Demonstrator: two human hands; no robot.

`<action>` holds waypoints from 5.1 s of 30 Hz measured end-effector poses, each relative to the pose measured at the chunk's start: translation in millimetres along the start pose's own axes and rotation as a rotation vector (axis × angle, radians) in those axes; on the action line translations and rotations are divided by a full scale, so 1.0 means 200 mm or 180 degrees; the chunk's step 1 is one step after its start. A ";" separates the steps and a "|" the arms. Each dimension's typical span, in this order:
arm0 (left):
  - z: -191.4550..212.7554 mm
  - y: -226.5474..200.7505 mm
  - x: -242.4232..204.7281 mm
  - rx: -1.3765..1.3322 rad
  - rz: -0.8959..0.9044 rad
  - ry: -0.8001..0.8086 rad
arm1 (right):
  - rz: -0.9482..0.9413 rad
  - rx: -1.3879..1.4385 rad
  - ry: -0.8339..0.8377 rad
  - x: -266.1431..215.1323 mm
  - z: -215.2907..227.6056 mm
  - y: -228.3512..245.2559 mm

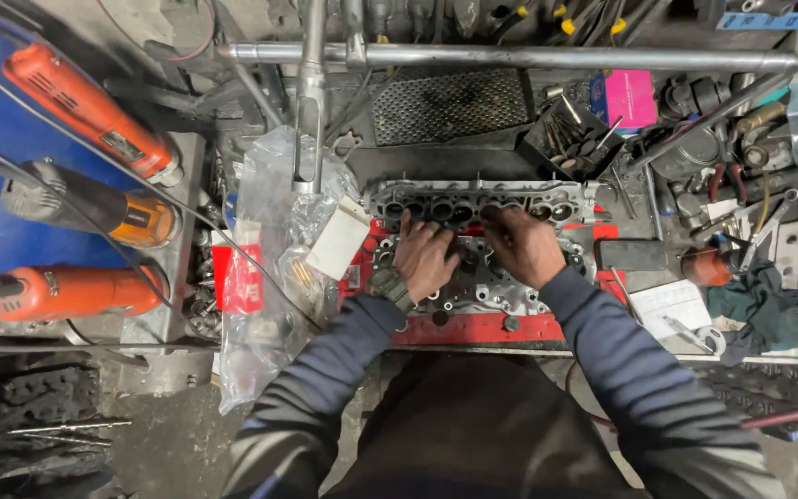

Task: The person assembles a cylinder head by inserting valve springs and retainers into the bores. They use a specialized tool to compress the springs and secure the retainers. The person then places the camshaft into the cylinder head and wipes the surface with a cloth.

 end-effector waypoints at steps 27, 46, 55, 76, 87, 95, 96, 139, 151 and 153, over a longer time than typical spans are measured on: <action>1.00 -0.74 -0.44 -0.2860 -0.2590 -0.1087 | -0.2778 0.4977 0.1587 -0.61 -0.31 0.45; 0.51 0.27 -0.34 -0.5152 0.1332 -0.1701 | 0.0054 -0.0740 0.0237 0.15 -0.51 -0.16; 0.31 0.33 -0.57 -0.4336 0.1650 -0.1371 | 0.0265 -0.1607 0.0899 0.32 -0.83 -0.28; 0.44 0.29 -0.63 -0.2837 0.0959 -0.1554 | -0.0360 -0.2054 0.0637 0.50 -0.70 -0.28; -0.02 0.24 -0.14 0.0283 0.0200 0.0195 | -0.0238 -0.1084 0.0360 0.35 -0.49 -0.19; -0.20 0.38 -0.06 0.0236 0.0211 0.0538 | 0.0465 -0.0107 -0.0192 -0.01 -0.29 0.12; -0.17 0.39 -0.06 0.0090 0.0259 0.0385 | 0.0521 0.0088 -0.0162 -0.03 -0.27 0.18; 0.81 -0.17 -0.53 -0.3425 -0.0652 -0.0284 | 0.1333 0.0859 0.0014 -0.16 0.26 0.73; 1.09 -0.47 -0.63 -0.2110 -0.1659 -0.0462 | 0.1762 0.1613 0.0858 -0.16 0.31 0.84; 1.14 -0.49 -0.64 -0.2002 -0.1707 -0.0600 | 0.1870 0.1368 0.0814 -0.16 0.33 0.86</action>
Point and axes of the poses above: each hand's wrist, its own x-axis towards the middle knuckle, its own z-axis out of the back of the hand, y = z × x, the point moved 10 cm from there along x, towards the middle knuckle, and after that the axes turned 10 degrees about y, right-handed, at the moved point
